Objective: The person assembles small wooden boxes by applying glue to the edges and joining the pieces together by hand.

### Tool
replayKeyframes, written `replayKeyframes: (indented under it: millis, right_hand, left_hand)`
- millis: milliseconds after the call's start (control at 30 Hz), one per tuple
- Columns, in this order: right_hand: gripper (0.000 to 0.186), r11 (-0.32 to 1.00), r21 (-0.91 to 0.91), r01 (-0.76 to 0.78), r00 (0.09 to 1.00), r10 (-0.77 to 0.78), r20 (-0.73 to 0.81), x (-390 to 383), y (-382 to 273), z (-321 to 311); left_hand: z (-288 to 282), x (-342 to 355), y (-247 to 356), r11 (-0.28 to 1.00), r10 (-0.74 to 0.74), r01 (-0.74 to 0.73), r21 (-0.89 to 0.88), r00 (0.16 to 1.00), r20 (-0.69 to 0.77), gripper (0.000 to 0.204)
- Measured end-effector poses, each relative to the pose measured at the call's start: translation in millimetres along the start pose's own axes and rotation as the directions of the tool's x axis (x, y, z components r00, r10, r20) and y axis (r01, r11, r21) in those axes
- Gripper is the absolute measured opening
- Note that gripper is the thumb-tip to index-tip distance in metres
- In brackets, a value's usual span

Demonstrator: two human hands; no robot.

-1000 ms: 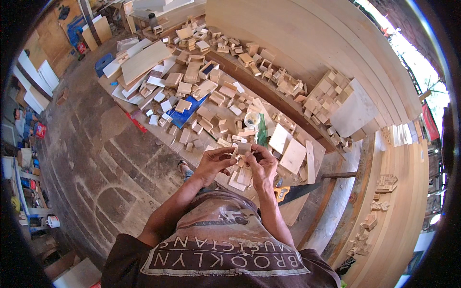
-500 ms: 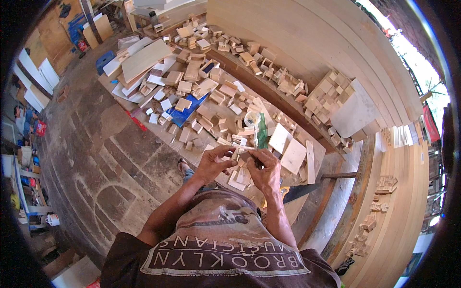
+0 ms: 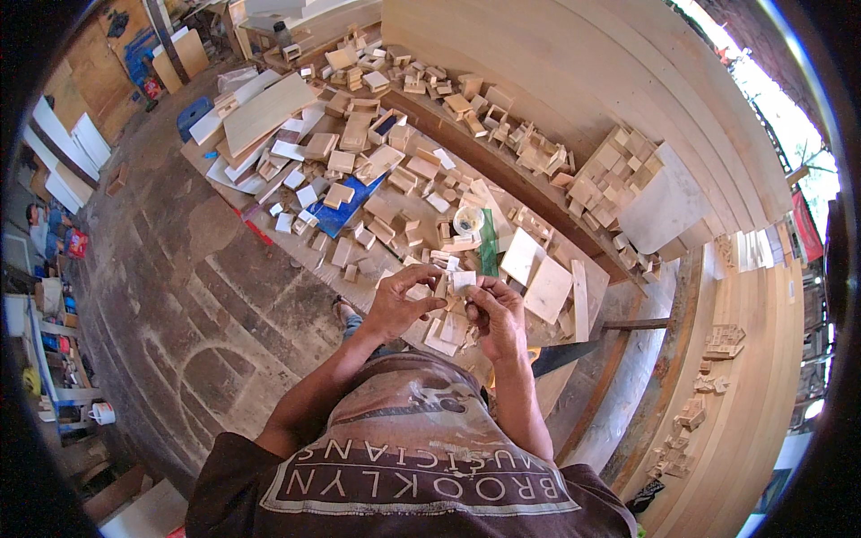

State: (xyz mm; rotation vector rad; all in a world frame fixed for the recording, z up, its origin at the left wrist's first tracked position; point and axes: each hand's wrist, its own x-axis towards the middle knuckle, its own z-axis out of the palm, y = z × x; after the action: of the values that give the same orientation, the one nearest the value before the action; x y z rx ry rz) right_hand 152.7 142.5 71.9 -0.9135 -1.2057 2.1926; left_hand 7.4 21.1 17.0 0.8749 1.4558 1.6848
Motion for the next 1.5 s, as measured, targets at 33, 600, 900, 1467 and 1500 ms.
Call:
replayKeyframes:
  millis: [33,600,900,1467,1500]
  right_hand:
    - [0.011,1.0,0.006,-0.012,1.0,0.012,-0.002,0,1,1]
    - [0.007,0.993,0.059,-0.104,0.994,0.106,-0.025,9,12,-2]
    - [0.008,0.993,0.054,-0.109,0.991,0.113,-0.066,9,15,-12]
    - [0.017,0.385,-0.688,0.615,0.769,-0.486,0.415,-4,-8,-10]
    - [0.019,0.424,-0.694,0.582,0.794,-0.479,0.373,-4,-9,-10]
  left_hand:
    - [0,1,-2,1.0,0.002,-0.002,0.002,1.0,-0.003,0.049]
    - [6,3,-12,0.988,0.152,-0.152,0.019,0.988,0.007,0.052]
    - [8,1,-14,0.98,0.184,-0.183,0.084,0.983,-0.003,0.052]
    - [-1,0,-2,0.994,-0.038,0.038,-0.099,0.999,0.003,0.049]
    - [0,0,0,0.996,-0.025,0.026,-0.088,1.0,0.006,0.049]
